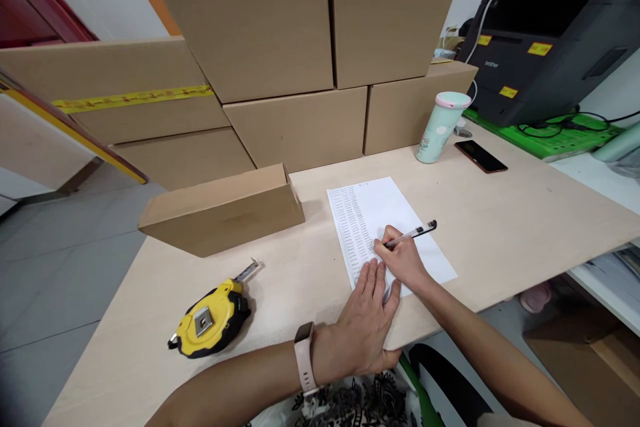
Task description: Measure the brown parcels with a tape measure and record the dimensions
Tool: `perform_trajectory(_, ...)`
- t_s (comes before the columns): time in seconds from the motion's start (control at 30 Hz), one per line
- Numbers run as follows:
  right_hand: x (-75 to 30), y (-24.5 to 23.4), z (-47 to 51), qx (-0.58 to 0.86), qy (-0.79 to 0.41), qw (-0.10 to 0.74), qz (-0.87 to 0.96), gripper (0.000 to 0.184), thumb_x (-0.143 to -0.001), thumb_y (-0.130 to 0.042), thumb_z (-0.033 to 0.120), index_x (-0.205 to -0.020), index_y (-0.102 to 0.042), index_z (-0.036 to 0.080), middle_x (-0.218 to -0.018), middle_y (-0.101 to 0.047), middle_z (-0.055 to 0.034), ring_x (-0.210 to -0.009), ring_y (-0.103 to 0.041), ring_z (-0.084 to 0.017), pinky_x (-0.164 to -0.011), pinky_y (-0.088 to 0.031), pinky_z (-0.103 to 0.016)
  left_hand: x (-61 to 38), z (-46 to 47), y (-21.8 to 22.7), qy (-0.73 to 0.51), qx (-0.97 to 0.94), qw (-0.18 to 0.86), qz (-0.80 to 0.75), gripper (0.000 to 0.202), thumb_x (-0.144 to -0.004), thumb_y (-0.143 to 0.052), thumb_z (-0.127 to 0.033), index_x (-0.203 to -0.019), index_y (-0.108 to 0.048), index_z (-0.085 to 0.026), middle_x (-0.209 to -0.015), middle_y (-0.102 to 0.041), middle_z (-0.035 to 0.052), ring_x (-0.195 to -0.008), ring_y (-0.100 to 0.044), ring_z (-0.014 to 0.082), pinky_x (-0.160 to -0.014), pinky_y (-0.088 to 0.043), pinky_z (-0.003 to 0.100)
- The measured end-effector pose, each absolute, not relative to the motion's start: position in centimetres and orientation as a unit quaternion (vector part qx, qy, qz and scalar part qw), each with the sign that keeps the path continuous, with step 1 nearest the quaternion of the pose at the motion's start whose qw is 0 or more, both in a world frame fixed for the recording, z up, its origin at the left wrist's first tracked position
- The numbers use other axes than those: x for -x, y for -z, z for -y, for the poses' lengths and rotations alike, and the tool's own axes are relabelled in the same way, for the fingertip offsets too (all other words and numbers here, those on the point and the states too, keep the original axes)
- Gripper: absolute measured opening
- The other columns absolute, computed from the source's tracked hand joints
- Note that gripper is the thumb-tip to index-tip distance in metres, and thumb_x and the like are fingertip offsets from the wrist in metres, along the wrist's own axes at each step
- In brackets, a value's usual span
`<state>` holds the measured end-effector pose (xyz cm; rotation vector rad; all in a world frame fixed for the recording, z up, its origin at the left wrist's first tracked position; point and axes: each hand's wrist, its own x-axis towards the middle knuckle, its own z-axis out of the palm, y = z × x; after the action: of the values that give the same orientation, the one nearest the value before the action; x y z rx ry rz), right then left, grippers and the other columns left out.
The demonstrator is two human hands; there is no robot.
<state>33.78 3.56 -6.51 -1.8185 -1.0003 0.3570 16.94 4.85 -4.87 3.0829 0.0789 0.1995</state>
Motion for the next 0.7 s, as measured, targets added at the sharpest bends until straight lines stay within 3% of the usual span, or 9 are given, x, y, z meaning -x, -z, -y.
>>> perform_trajectory(0.7,-33.83,6.44,-3.57,0.756,-0.137,0.494,0.408,0.032,-0.075,-0.057,0.031,-0.057,-0.031,0.025,-0.052,-0.031,0.0075,-0.049,-0.034,-0.011,-0.049,-0.029,-0.027,-16.98,-4.86,5.12,-0.083,-0.996,-0.001,-0.031,0.096,-0.078,-0.044,-0.069,-0.138,-0.028,0.004,-0.143,-0.034,0.0381,-0.138,-0.028,0.0497,-0.115,-0.005,0.054)
